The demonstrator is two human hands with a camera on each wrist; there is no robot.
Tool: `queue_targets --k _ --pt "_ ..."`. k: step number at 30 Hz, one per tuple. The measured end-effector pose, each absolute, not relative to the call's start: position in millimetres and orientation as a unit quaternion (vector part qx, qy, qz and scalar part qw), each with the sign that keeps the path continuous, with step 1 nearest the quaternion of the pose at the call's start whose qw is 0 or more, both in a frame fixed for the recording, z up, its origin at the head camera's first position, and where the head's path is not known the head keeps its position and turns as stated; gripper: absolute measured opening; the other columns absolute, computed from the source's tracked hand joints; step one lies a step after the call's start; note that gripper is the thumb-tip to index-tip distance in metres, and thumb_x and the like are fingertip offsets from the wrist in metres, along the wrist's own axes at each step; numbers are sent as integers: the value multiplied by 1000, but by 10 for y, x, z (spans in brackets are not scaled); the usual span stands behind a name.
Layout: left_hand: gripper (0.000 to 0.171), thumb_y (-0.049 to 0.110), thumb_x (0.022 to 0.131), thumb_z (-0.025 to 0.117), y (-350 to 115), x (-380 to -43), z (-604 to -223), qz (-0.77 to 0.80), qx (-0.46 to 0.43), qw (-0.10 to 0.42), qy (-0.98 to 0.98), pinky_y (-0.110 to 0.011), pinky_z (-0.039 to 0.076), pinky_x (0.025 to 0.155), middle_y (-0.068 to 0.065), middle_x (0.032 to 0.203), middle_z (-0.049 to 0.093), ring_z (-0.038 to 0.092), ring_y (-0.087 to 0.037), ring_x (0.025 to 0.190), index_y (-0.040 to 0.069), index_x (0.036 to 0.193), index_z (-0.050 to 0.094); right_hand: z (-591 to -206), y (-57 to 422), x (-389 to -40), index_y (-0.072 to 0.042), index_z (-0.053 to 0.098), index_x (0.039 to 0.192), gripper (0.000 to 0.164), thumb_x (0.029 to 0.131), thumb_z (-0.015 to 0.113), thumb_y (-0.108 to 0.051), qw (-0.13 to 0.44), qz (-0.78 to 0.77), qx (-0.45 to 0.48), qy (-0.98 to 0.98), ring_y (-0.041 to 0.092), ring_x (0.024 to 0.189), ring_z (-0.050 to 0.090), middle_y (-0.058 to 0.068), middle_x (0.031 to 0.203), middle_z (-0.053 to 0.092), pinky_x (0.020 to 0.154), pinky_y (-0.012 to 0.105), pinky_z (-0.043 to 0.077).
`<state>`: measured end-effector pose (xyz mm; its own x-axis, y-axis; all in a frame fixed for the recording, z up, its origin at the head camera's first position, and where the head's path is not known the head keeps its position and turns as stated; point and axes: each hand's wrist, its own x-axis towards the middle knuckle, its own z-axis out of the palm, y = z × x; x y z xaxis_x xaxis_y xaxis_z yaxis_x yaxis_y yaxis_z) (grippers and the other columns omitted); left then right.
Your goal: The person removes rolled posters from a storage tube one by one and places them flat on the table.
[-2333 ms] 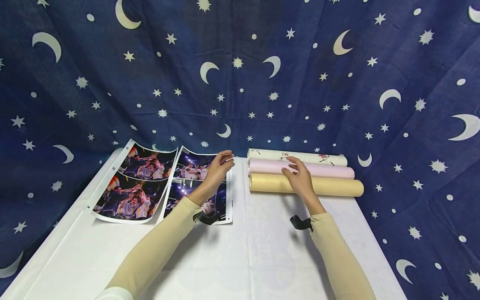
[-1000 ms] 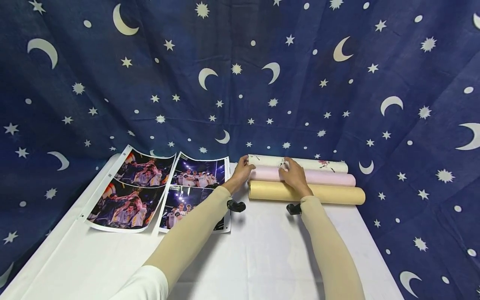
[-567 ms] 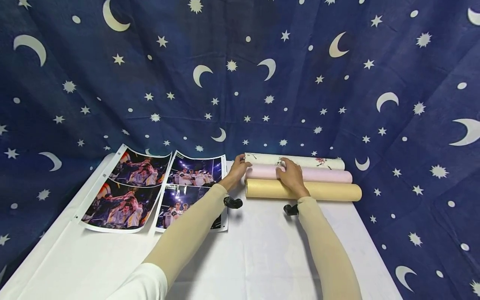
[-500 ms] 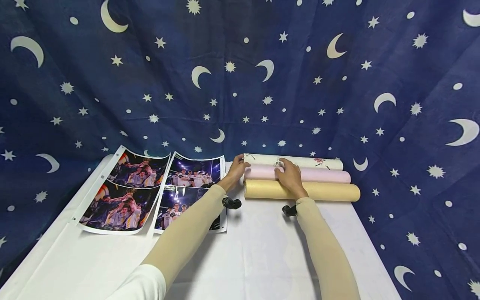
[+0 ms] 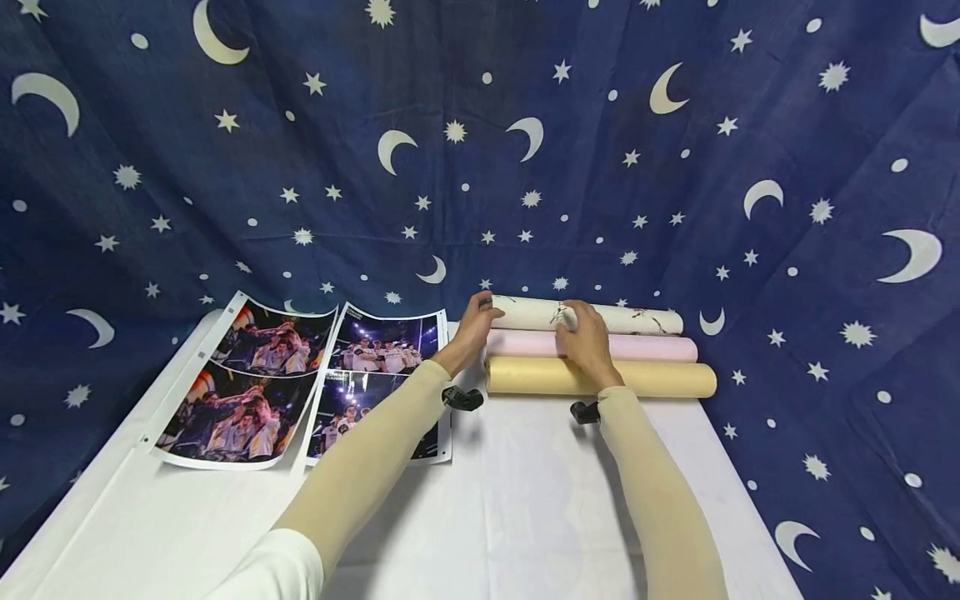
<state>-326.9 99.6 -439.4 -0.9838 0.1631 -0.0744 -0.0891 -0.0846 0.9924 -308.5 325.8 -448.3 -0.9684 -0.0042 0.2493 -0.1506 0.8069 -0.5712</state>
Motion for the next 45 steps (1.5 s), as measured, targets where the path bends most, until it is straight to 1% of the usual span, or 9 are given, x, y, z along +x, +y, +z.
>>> queue_targets --k 6,12,15,20,24,30,36,41,45 --pt "58 12 93 54 1027 -3247 -4190 752 51 73 653 -43 35 117 -15 153 39 36 -28 144 10 148 35 -4315 3380 -3153 -7 41 146 60 94 65 -26 108 284 60 -951 49 142 26 24 155 32 114 67 20" --pt "52 17 97 53 1062 -3180 -4030 756 65 82 646 -43 32 118 -12 152 45 37 -27 144 18 146 39 -4268 3513 -3185 -9 37 150 75 89 72 -36 85 252 69 -961 50 143 23 26 156 28 114 69 19" --pt "51 18 96 55 1087 -3153 -3966 758 72 76 644 -44 33 117 -11 149 48 40 -27 143 19 145 40 -4248 3581 -3210 -9 32 152 84 85 77 -34 73 245 70 -964 50 144 22 26 157 25 114 69 19" --pt "50 14 97 55 1133 -3080 -3864 765 88 80 632 -41 34 117 -11 146 52 44 -25 140 18 144 41 -4222 3679 -3243 -10 29 153 90 80 81 -18 74 237 70 -966 50 143 23 26 156 28 114 67 19" --pt "49 13 98 54 1154 -3022 -3807 767 100 87 628 -39 34 118 -10 147 52 44 -23 140 16 145 41 -4223 3708 -3266 -14 32 153 88 79 80 -9 92 209 85 -970 50 139 29 25 152 36 111 72 16" --pt "47 13 98 54 1136 -2995 -3773 757 103 65 642 -37 35 117 -8 144 54 47 -21 138 12 144 43 -4230 3698 -3289 -19 37 149 83 79 81 -11 134 170 123 -968 51 132 36 24 141 46 109 78 13" --pt "44 11 98 53 1023 -2978 -3718 742 105 32 661 -32 43 111 -12 137 59 53 -23 131 5 141 47 -4128 3611 -3258 -23 40 148 82 78 82 -14 181 149 142 -962 49 134 35 23 140 45 110 75 14" --pt "41 16 99 54 878 -2915 -3681 726 101 10 681 -30 47 104 -11 130 63 57 -21 124 6 139 50 -4021 3525 -3196 -26 42 146 81 77 83 -19 218 122 159 -955 46 132 36 20 138 46 110 75 13" --pt "40 16 98 55 782 -2861 -3686 721 107 9 685 -29 47 103 -11 128 63 58 -19 119 6 137 52 -3957 3470 -3109 -28 42 146 83 75 84 -20 234 112 171 -950 46 132 37 21 135 47 112 75 12"
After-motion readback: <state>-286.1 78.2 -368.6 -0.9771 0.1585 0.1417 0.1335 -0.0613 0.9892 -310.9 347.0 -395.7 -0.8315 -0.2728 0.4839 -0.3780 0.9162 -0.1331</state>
